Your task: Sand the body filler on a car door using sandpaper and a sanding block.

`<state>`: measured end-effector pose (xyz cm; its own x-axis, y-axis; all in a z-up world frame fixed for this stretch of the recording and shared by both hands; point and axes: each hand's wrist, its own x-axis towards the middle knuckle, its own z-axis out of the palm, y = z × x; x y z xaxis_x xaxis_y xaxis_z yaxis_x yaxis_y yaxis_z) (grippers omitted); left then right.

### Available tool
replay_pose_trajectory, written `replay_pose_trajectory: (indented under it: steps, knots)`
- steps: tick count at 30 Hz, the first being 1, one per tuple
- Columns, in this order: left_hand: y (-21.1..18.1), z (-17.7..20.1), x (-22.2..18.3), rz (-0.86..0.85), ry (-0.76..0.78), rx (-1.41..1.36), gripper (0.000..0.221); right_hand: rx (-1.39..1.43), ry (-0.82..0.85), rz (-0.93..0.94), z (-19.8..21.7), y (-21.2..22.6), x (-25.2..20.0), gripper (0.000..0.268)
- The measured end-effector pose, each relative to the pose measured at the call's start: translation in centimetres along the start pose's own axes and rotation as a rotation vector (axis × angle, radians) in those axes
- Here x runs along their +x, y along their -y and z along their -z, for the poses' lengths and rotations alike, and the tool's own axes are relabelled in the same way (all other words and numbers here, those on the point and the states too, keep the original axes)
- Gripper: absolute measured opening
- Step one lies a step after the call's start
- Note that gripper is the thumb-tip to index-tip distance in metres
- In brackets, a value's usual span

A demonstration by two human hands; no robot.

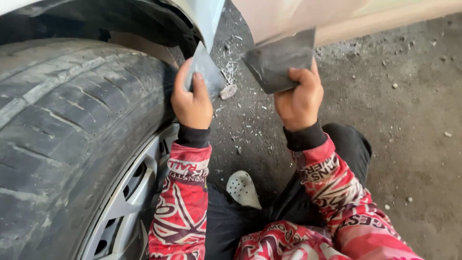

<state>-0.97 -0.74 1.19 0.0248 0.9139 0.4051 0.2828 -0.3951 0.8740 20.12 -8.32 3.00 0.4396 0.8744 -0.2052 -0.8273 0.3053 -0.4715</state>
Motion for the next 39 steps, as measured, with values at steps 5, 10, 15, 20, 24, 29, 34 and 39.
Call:
replay_pose_trajectory:
  steps: [5, 10, 15, 20, 24, 29, 34, 39]
  knots:
    - [-0.1, -2.7, -1.3, 0.255, 0.027, -0.349, 0.035, -0.525, 0.431, 0.248, 1.5, 2.1, -4.2, 0.063]
    - [-3.3, -1.4, -2.1, 0.231, 0.07, -0.699, 0.04, -1.377, 0.766, 0.225, 3.5, 2.9, -3.9, 0.069]
    - [-4.2, -2.6, -2.4, 0.266, 0.089, -1.039, 0.052, -1.39, 0.581, 0.33, 2.9, 2.4, -5.8, 0.059]
    - [-4.0, -4.0, -2.9, 0.176, 0.175, -0.931, 0.059, -1.45, 0.518, 0.556, 0.0, -2.1, -8.8, 0.055]
    - [-4.1, -4.1, -3.4, 0.236, 0.325, -1.117, 0.064, -1.611, 0.584, 0.88, 0.9, -2.6, -7.1, 0.055]
    - [-3.8, -3.2, -3.6, 0.411, 0.454, -1.275, 0.062, -1.8, 0.768, 1.148, 1.0, 1.3, -4.5, 0.057]
    - [-0.9, -3.7, -5.7, 0.489, 0.633, -0.748, 0.053, -1.854, 0.76, 1.162, 1.4, 4.5, -2.1, 0.056]
    - [-0.8, -4.7, -4.7, 0.535, 0.558, -0.411, 0.042, -1.521, 0.302, 0.77, 2.9, 7.9, -4.0, 0.044]
